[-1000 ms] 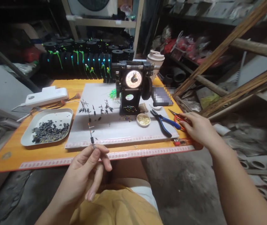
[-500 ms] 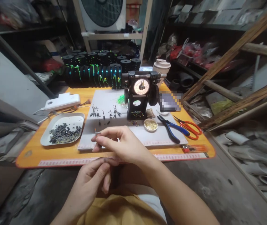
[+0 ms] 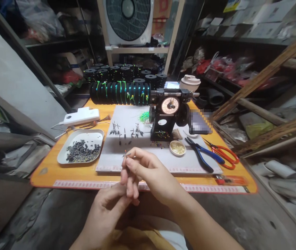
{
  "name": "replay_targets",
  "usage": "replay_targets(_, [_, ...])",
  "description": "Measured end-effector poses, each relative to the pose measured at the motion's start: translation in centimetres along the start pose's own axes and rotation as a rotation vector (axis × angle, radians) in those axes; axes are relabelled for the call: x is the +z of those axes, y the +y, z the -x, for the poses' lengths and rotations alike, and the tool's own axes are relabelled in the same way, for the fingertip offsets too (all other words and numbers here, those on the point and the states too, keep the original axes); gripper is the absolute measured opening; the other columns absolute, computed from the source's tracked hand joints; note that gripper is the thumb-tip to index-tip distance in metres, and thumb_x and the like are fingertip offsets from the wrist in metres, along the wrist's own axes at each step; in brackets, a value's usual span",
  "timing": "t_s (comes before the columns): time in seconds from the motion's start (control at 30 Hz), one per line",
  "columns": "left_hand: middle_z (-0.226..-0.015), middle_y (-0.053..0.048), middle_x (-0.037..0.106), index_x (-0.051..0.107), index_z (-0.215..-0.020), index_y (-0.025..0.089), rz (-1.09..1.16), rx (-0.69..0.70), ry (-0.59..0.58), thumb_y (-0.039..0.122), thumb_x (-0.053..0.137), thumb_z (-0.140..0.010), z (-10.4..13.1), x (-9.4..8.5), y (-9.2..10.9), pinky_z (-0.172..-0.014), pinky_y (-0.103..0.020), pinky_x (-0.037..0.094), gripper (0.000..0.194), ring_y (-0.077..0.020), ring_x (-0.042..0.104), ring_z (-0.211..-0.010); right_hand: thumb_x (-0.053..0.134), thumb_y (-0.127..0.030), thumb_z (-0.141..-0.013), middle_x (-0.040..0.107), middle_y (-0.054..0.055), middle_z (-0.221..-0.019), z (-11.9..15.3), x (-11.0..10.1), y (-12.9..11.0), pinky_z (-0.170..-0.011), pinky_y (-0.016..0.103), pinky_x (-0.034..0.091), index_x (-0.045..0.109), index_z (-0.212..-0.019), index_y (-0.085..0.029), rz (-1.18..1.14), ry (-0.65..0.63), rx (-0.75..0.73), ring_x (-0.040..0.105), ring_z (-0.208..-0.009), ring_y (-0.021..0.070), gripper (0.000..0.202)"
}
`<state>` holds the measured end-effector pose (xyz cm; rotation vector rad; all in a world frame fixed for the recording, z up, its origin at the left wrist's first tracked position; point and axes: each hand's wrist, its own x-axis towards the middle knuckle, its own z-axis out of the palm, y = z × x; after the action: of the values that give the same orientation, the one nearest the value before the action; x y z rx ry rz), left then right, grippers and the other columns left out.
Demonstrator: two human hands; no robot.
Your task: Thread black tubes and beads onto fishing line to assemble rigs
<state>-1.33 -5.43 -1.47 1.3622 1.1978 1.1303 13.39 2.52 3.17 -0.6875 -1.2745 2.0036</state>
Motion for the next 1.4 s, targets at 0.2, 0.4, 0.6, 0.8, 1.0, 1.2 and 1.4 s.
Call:
replay_targets(0.2, [-0.071, -0.005, 0.079, 0.08, -0.069, 0.022, -0.134, -0.069, -0.156, 0.027, 0.063, -0.093, 0.9, -0.4, -0.2, -0.075, -0.029, 0.051, 0.029, -0.0205, 0.07, -0.071, 0.068, -0.046, -0.093, 0.06, -0.007, -0.061, 0.1, -0.3, 0.6, -0.04, 0.015, 0.039, 0.052, -0.086, -0.019, 0.003, 0.054, -0.016, 0.051, -0.039, 0.0043, 0.032])
replay_targets(0.4, [-0.057, -0.002, 0.07, 0.081, -0.101, 0.022, -0.185, -0.083, -0.118, 0.029, 0.056, -0.097, -0.9, -2.9, 1.3, -0.057, -0.024, 0.047, 0.026, -0.0151, 0.061, -0.052, 0.063, -0.044, -0.097, 0.069, -0.001, -0.072, -0.4, -1.1, 0.4, -0.045, 0.016, 0.037, 0.058, -0.088, -0.018, 0.264, 0.085, -0.03, 0.051, -0.048, 0.0051, 0.028])
replay_targets(0.6, [-0.068, 0.003, 0.065, 0.054, -0.141, 0.019, -0.048, 0.046, 0.221, 0.035, 0.059, -0.096, -9.2, -5.3, 3.5, -0.038, -0.021, 0.038, 0.048, -0.0085, 0.049, -0.035, 0.049, -0.037, -0.104, 0.077, 0.003, -0.084, -1.3, -1.9, 0.7, -0.07, 0.025, 0.052, 0.06, -0.092, -0.02, 0.826, 0.192, -0.17, 0.071, -0.076, 0.0153, 0.024])
replay_targets(0.8, [-0.065, 0.001, 0.06, 0.076, -0.086, 0.017, -0.086, 0.23, 0.313, 0.028, 0.072, -0.086, -14.2, -5.4, 4.1, -0.055, -0.026, 0.044, 0.011, -0.0119, 0.052, -0.053, 0.053, -0.031, -0.1, 0.076, 0.002, -0.079, -1.9, -2.9, 1.5, -0.061, 0.027, 0.046, 0.064, -0.096, -0.021, 1.081, 0.332, -0.257, 0.067, -0.062, 0.0169, 0.016])
replay_targets(1.0, [-0.094, -0.003, 0.065, 0.067, -0.085, 0.024, 0.182, 0.375, 0.326, 0.039, 0.06, -0.096, -9.4, -4.4, 3.6, -0.094, -0.034, 0.051, 0.02, -0.0189, 0.065, -0.097, 0.057, -0.023, -0.096, 0.078, 0.008, -0.099, -2.4, -3.5, 2.2, -0.069, 0.031, 0.051, 0.068, -0.106, -0.019, 1.297, 0.418, -0.384, 0.071, -0.072, 0.02, 0.015])
replay_targets(1.2, [-0.087, 0.002, 0.065, 0.064, -0.117, 0.028, 0.614, -0.019, 0.107, 0.041, 0.061, -0.098, -4.1, -4.4, 3.1, -0.045, -0.016, 0.04, 0.023, -0.0018, 0.051, -0.043, 0.053, -0.019, -0.098, 0.074, 0.01, -0.091, -0.6, -2.4, 2.4, -0.064, 0.031, 0.052, 0.066, -0.112, -0.015, 1.369, 0.478, -0.572, 0.068, -0.071, 0.0199, 0.02])
replay_targets(1.4, [-0.059, 0.004, 0.053, 0.068, -0.117, 0.025, 0.459, -0.315, -0.027, 0.054, 0.059, -0.094, 1.1, -4.3, -0.1, -0.039, -0.016, 0.027, 0.037, -0.0049, 0.035, -0.04, 0.045, -0.015, -0.102, 0.078, 0.012, -0.094, 1.0, 1.8, 3.6, -0.079, 0.032, 0.06, 0.065, -0.122, -0.014, 1.292, 0.194, -1.081, 0.073, -0.091, 0.0214, 0.028])
